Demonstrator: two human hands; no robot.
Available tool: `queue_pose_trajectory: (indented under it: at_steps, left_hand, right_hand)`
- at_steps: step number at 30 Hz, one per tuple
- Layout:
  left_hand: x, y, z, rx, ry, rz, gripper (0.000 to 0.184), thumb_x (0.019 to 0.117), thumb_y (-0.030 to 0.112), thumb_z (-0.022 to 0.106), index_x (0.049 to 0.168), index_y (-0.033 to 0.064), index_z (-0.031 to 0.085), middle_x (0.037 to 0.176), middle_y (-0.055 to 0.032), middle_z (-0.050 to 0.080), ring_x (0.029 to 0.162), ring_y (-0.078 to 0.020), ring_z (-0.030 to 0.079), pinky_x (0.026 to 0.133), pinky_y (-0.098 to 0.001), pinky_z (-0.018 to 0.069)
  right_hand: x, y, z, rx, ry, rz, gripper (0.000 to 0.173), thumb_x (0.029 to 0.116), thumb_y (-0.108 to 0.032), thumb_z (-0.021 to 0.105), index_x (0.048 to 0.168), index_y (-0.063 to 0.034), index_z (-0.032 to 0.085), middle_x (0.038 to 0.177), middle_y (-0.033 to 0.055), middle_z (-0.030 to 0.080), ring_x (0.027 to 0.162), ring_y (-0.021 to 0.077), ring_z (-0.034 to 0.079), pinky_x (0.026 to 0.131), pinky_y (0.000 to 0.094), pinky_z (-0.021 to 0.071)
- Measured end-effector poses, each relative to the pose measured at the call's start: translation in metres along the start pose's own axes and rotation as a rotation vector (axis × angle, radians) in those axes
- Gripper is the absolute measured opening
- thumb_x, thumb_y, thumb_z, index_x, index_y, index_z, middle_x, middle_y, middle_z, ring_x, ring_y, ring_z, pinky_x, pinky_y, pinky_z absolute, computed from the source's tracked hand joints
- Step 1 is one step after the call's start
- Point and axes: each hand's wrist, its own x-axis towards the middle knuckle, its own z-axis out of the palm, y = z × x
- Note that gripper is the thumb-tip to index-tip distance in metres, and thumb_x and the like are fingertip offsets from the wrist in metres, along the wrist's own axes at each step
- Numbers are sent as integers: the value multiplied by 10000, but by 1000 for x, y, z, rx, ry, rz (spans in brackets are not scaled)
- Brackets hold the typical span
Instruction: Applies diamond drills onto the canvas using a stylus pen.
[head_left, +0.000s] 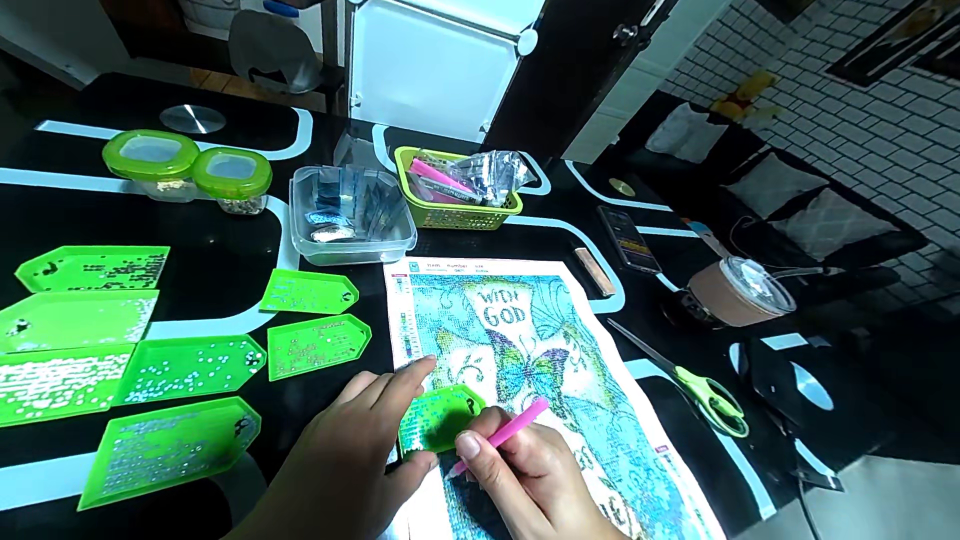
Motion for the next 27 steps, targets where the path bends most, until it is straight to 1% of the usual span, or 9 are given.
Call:
queue_pose_trajectory:
  at_steps: [4,8,10,12,14,16,18,21,27]
  left_hand:
    - [1,1,0,3,9,-5,649,777,396,679,1379,163,614,1090,77,748,941,-143,686,761,-288,571]
    - [1,0,0,9,12,15,659,773,388,688,1381,146,611,1084,67,747,936,-164,691,746,-300,577]
    - [1,0,1,14,24,23,657,770,389,690,1373,140,616,1077,64,753,935,-163,694,757,-295,574]
    - [1,0,0,3,17,19,656,769,383,694,1372,136,616,1073,60,753,940,-163,696,765,-300,576]
    - [1,1,-2,-10,-1,4,638,784,395,693,1365,141,619,1077,55,754,957,-166,698,781,-309,578]
    - [2,1,-2,-16,-9,1,644,794,412,693,1372,137,617,1092,56,754,967,-173,695,785,-310,575]
    - [1,1,-2,-14,-12,2,640,796,417,689,1367,136,619,1094,56,757,963,-176,696,777,-313,573]
    - [2,2,-5,-23,-40,-6,640,803,401,703,1375,129,611,1122,40,755,981,-189,700,790,-332,579]
    - [3,4,-6,-17,-48,-23,645,800,406,702,1381,143,607,1105,44,747,974,-183,695,780,-325,577]
  right_hand:
    - [-1,-6,1,-145,-7,-78,290,1090,-217,511,939,-1,633,797,94,644,711,84,628,662,192,531]
    - [-5,-9,1,-216,-20,-146,262,1081,-210,531,939,-14,632,805,97,629,750,116,627,696,186,526]
    - [-5,-13,-3,-210,-53,-133,259,1073,-204,549,934,-9,649,800,103,631,750,121,627,696,188,522]
    - [-1,-14,-9,-123,-89,-74,263,1065,-195,572,938,9,677,829,109,674,762,102,648,706,200,538]
    - [6,-9,-15,-5,-71,-21,279,1073,-212,564,953,11,680,836,85,700,754,58,663,703,202,559]
    - [15,-4,-16,24,-9,-8,290,1086,-227,534,970,-2,675,836,51,701,759,32,669,699,200,572]
    - [23,-2,-13,-24,32,5,293,1086,-225,528,968,-15,694,840,30,709,774,38,675,720,216,579]
    - [32,0,-8,-114,34,37,302,1086,-256,525,957,-52,707,827,0,710,787,52,670,768,276,558]
    - [41,2,-5,-188,19,61,324,1088,-295,513,934,-91,713,802,-37,698,773,41,654,779,302,532]
